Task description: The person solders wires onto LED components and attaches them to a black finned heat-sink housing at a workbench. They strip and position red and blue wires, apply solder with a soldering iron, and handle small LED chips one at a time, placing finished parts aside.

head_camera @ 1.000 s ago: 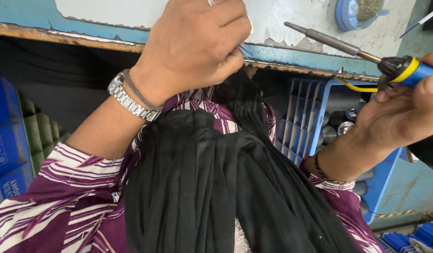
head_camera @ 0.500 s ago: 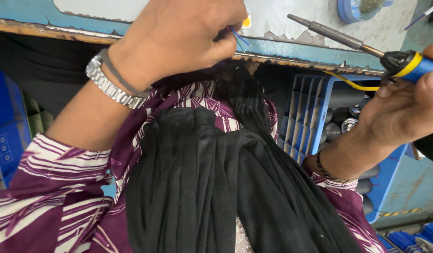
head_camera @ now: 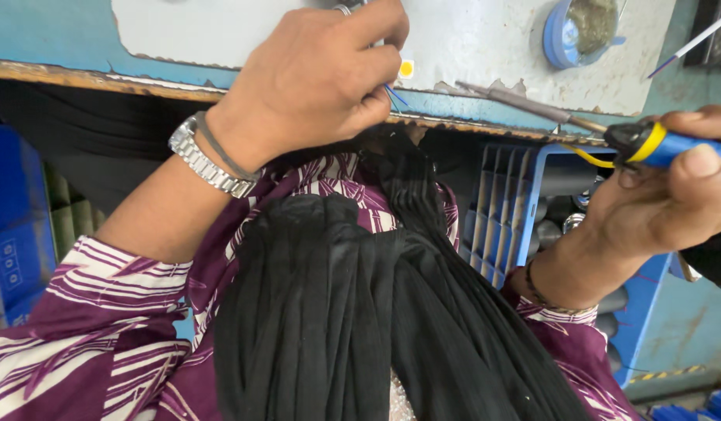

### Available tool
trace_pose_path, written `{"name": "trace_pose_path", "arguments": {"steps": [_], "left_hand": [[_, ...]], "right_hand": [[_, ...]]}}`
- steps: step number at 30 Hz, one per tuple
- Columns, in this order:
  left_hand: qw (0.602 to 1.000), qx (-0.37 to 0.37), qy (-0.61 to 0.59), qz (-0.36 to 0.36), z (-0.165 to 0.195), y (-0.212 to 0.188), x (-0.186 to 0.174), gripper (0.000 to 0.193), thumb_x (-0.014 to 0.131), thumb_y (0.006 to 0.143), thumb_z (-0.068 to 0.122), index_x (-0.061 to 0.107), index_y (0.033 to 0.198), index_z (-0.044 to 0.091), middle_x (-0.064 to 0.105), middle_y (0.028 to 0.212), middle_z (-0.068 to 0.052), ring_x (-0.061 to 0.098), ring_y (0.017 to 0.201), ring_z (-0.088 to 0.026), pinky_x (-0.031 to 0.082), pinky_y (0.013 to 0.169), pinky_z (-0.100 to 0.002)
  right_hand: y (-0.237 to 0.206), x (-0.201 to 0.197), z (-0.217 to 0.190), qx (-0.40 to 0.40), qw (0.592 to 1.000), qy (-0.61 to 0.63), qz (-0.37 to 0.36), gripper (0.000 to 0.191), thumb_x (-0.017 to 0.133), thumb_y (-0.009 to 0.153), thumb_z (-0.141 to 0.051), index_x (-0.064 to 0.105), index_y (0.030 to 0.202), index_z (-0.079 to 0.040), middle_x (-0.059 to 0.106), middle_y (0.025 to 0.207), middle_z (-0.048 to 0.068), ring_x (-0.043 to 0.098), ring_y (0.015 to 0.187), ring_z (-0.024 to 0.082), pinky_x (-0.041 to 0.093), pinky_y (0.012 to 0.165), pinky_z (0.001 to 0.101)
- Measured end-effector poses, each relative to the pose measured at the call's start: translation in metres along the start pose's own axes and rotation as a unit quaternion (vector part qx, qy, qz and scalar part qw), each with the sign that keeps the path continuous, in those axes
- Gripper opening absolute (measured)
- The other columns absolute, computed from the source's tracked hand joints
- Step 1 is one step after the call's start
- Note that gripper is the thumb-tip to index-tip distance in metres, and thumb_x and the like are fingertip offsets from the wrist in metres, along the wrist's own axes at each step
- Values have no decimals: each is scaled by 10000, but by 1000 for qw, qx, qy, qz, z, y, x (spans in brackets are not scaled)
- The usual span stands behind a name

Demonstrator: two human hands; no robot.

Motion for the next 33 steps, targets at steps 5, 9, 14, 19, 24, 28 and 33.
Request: {"name": "trace_pose_path", "arguments": {"steps": [5, 9, 14, 19, 24, 28, 33], "left_hand": [[1000, -4, 11, 6, -1, 2, -3, 176, 728, 862, 88, 562, 827, 42, 578, 1056, -62, 628, 799, -249, 510, 728, -408], [1000, -13, -1, 12, -2, 7, -8, 201, 747, 851, 123, 559, 847, 51, 563, 1034, -75, 618, 793, -270, 513, 702, -420], [1000, -20, 8, 7, -4, 10, -10, 209, 758, 838, 130, 567, 869, 51, 555, 1011, -79, 618, 782, -270, 512, 698, -424], [1000, -21, 9, 2, -7, 11, -12, 254, 794, 827, 157, 567, 876, 53, 554, 1021, -75, 621, 794, -266, 516, 702, -415], [1000, -23, 15, -5, -7, 15, -12, 267, 802, 808, 162, 563, 854, 52, 549, 999, -76, 615, 775, -267, 513, 691, -418], [1000, -24, 19, -6, -8, 15, -13, 266, 803, 812, 157, 560, 857, 56, 548, 1004, -72, 617, 784, -265, 514, 697, -415], [999, -22, 23, -7, -8, 16, -13, 279, 813, 799, 165, 563, 860, 56, 548, 1006, -72, 620, 789, -263, 515, 698, -414]], "right_hand": [[7, 25, -11, -18, 999, -13, -40, 324, 667, 989, -189, 597, 1070, 117, 621, 948, 201, 533, 630, 215, 437, 605, 260], [18, 45, -17, -32, 996, -12, -83, 323, 697, 962, -174, 587, 1047, 118, 625, 886, 198, 535, 637, 213, 449, 637, 242], [16, 60, -24, -32, 994, -80, -61, 322, 712, 911, -198, 593, 979, 93, 613, 875, 161, 522, 621, 174, 437, 630, 212], [17, 83, -25, -54, 989, -100, -94, 349, 743, 988, -235, 621, 981, 92, 625, 933, 151, 538, 737, 173, 410, 706, 227], [15, 93, -25, -32, 988, -116, -102, 383, 756, 1021, -277, 632, 990, 84, 622, 939, 131, 520, 750, 153, 386, 710, 224], [19, 101, -26, -21, 988, -111, -104, 372, 764, 1006, -268, 638, 986, 81, 604, 887, 105, 491, 683, 126, 366, 663, 213], [22, 105, -24, 6, 991, -94, -98, 352, 765, 961, -257, 624, 980, 65, 558, 778, 55, 449, 575, 81, 336, 586, 191]]}}
Point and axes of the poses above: each hand's wrist, its own y-axis towards the middle knuckle, its own x-axis out of the palm, z = x × y, the point moved 10 cm from there along y, towards the middle knuckle
